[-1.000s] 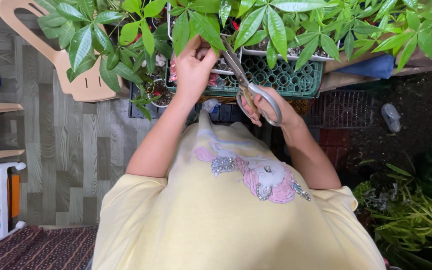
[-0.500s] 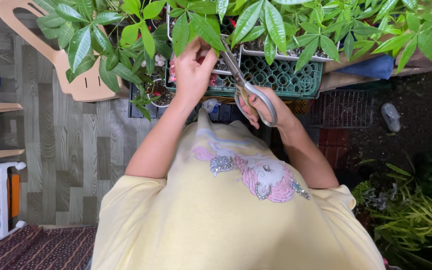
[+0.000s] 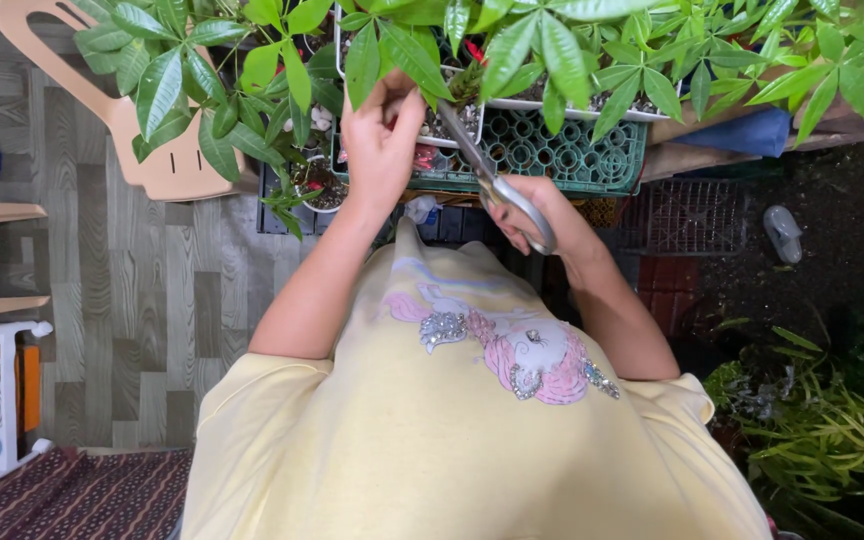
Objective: The person is tending to small potted plants, adjusting the soil and using scissors to prune leaves.
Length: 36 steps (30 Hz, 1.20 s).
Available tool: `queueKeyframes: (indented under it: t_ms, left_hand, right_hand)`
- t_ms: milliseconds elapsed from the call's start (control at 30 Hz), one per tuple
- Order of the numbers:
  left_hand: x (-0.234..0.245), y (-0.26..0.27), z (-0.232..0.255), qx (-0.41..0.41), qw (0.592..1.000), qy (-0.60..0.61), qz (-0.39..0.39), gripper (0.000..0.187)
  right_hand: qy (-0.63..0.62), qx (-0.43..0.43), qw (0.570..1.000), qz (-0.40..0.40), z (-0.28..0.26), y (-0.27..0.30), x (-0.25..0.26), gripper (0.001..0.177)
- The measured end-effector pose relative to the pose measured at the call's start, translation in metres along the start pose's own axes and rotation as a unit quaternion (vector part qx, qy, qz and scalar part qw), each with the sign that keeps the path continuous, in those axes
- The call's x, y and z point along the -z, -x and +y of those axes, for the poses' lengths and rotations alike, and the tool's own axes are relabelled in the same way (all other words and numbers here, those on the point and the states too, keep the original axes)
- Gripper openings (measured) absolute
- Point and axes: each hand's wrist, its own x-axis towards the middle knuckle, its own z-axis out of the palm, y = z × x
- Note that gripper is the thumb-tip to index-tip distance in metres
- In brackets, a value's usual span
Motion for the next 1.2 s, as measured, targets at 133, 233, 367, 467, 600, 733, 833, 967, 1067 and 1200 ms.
queueKeyframes:
  t_ms: [133, 233, 367, 467, 600, 733, 833, 967, 1067, 1200]
  left_hand:
    - [0.010, 0.023, 0.033, -0.059, 0.998, -0.023, -0.006, 0.003]
    - [0.014, 0.044, 0.036, -0.133, 0.974, -0.111, -0.147, 0.007]
    - [0.011, 0.053, 0.031, -0.127, 0.935, -0.187, -0.272, 0.018]
    - [0.016, 0.036, 0.036, -0.131, 0.935, -0.213, -0.253, 0.028]
    - [0.019, 0.005, 0.041, -0.084, 0.955, -0.223, -0.178, 0.032]
    - [0.018, -0.022, 0.017, -0.101, 0.964, -0.182, -0.165, 0.036]
    - [0.017, -0.043, 0.001, -0.037, 0.946, -0.184, -0.266, 0.052]
    - [0.013, -0.054, -0.011, 0.008, 0.933, -0.113, -0.341, 0.052]
    - [0.013, -0.055, -0.029, 0.041, 0.930, -0.105, -0.351, 0.048]
    - [0.012, -0.055, -0.045, 0.012, 0.940, -0.044, -0.339, 0.056]
  right_hand:
    - [0.131, -0.058, 0.990, -0.001, 0.012, 0.020, 0.035, 0.012]
    - [0.037, -0.165, 0.983, 0.075, 0.020, 0.037, 0.054, 0.012]
    - [0.106, -0.032, 0.989, 0.096, 0.028, 0.045, 0.053, 0.022]
    - [0.174, 0.048, 0.971, 0.156, 0.044, 0.039, 0.046, 0.025]
    - [0.248, 0.091, 0.926, 0.271, 0.055, 0.031, 0.006, 0.031]
    - [0.215, 0.122, 0.913, 0.324, 0.062, 0.018, -0.030, 0.027]
    - [0.127, 0.055, 0.928, 0.346, 0.052, 0.011, -0.066, 0.022]
    - [0.111, 0.070, 0.919, 0.371, 0.050, -0.004, -0.096, 0.022]
    - [0.098, 0.061, 0.911, 0.396, 0.052, -0.020, -0.109, 0.023]
    - [0.042, 0.077, 0.910, 0.406, 0.061, -0.035, -0.124, 0.022]
